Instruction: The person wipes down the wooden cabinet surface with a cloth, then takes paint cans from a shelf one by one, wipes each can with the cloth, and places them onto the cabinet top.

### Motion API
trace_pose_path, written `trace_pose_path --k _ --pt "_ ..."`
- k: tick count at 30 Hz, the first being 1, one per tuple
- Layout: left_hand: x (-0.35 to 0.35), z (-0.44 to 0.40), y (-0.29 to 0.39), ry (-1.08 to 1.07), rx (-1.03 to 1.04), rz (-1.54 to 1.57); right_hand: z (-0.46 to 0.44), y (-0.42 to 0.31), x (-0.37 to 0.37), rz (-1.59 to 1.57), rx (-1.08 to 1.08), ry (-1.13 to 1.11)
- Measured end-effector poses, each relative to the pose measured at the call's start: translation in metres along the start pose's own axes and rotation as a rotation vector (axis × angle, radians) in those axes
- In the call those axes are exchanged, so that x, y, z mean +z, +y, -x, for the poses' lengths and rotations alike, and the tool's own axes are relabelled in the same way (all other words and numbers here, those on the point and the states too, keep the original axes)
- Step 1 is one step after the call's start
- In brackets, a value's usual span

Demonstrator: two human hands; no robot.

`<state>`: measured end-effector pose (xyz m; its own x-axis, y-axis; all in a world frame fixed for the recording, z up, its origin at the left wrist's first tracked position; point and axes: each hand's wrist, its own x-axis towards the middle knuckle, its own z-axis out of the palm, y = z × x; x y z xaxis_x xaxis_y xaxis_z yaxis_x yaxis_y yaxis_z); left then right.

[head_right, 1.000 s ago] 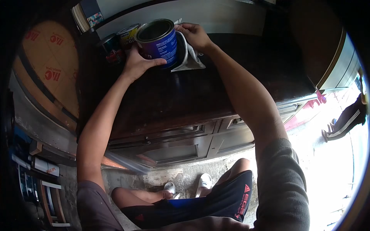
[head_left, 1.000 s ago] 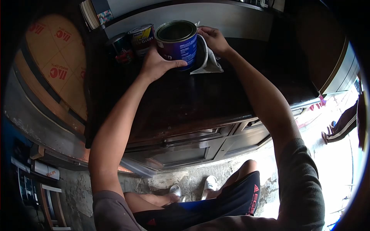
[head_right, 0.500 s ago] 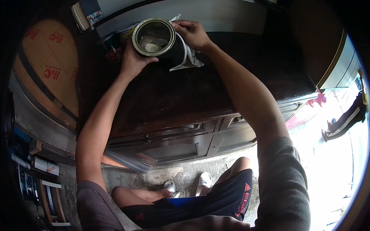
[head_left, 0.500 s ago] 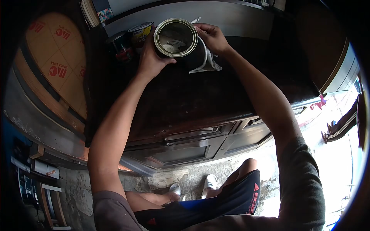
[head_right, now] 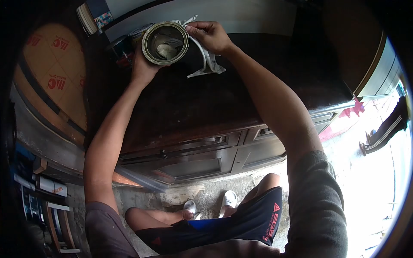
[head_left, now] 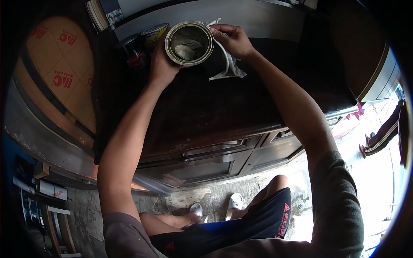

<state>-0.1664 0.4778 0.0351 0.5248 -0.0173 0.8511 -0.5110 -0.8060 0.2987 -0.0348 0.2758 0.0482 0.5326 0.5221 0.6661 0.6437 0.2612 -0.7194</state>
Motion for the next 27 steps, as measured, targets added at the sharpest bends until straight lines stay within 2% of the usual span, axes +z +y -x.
trace_pose_path --k 14,27 --pt "-0.0029 -0.0009 0.0002 0.06 -0.005 -0.183 -0.0004 -0.002 0.003 0.009 0.01 0.002" --pt "-0.0039 0.0 0.001 0.026 -0.056 -0.146 0.0026 -0.0066 0.0034 0.039 0.044 -0.009"
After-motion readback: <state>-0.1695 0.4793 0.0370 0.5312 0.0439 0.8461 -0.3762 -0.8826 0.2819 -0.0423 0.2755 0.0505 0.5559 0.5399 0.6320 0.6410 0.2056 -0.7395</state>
